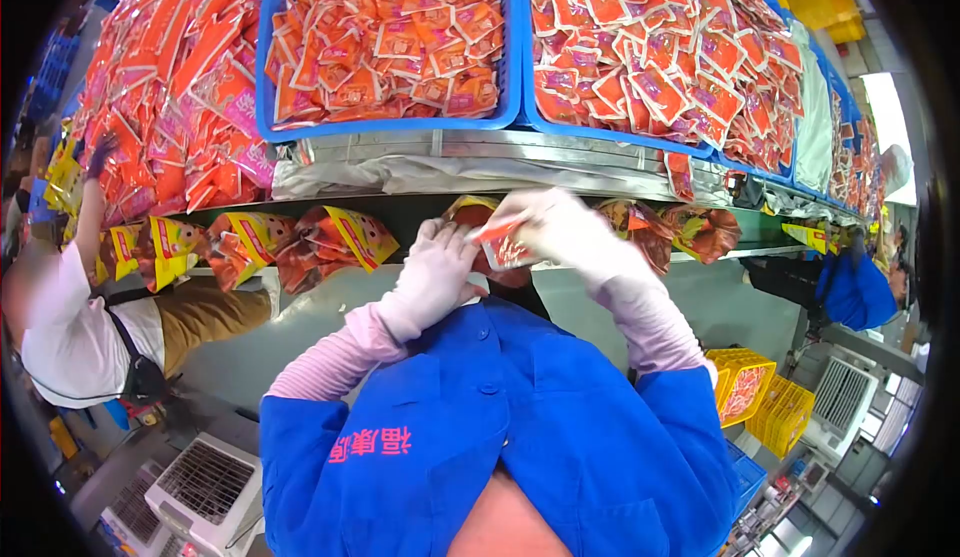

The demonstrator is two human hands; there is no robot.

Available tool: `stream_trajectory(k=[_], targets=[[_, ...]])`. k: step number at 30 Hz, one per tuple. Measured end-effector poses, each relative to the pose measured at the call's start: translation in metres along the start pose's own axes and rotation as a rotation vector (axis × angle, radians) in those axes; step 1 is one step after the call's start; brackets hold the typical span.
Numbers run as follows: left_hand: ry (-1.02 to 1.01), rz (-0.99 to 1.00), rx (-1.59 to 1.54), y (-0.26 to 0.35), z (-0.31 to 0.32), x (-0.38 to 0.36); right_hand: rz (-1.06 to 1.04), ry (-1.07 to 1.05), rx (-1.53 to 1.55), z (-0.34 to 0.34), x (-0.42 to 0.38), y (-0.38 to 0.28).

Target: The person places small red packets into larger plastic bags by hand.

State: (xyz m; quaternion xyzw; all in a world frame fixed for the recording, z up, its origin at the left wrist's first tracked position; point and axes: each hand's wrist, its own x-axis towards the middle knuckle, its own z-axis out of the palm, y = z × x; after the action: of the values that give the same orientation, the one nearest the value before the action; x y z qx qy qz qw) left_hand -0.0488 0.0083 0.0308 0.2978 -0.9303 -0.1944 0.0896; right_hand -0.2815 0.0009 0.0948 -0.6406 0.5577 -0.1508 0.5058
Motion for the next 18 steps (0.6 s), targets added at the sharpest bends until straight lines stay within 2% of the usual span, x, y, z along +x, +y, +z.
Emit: stream_trajectory(k=[1, 3, 4, 7, 8, 11, 13, 14, 15, 16, 17, 18], targets=[[-0.011, 0.026, 0.099, -0.003, -0.007, -0.008, 0.097, -0.148, -0.240, 0.021, 0.010, -0.003], [-0.161, 0.122, 0.274, -0.017, -0.010, -0.024, 0.090, -0.307, -0.922, 0.067, 0.033, 0.018], [-0.152, 0.112, 0.282, -0.021, -0.004, -0.029, 0.128, -0.348, -0.864, 0.089, 0.050, 0.021], [0.145, 0.181, 0.188, -0.028, 0.005, -0.026, 0.182, -0.469, -0.748, 0.147, 0.107, 0.057], [0.140, 0.161, 0.184, -0.027, 0.005, -0.027, 0.161, -0.480, -0.728, 0.157, 0.120, 0.069], [0.054, 0.058, 0.185, -0.034, -0.005, -0.034, 0.100, -0.513, -0.656, 0.152, 0.128, 0.067], [0.000, -0.063, -0.052, -0.035, -0.036, -0.022, 0.034, -0.534, -0.571, 0.121, 0.111, 0.035], [0.113, -0.087, -0.169, -0.041, -0.054, -0.009, -0.017, -0.511, -0.510, 0.088, 0.095, 0.010], [0.205, -0.142, -0.091, -0.046, -0.074, 0.007, -0.034, -0.392, -0.446, 0.047, 0.075, -0.012], [0.309, -0.234, -0.004, -0.059, -0.084, 0.026, 0.024, -0.140, -0.407, 0.007, 0.061, -0.028], [0.370, -0.290, 0.140, -0.089, -0.086, 0.042, -0.134, 0.255, -0.395, -0.022, 0.057, -0.010], [0.439, -0.376, 0.319, -0.124, -0.085, 0.062, 0.046, 0.440, -0.330, -0.055, 0.062, 0.004]])
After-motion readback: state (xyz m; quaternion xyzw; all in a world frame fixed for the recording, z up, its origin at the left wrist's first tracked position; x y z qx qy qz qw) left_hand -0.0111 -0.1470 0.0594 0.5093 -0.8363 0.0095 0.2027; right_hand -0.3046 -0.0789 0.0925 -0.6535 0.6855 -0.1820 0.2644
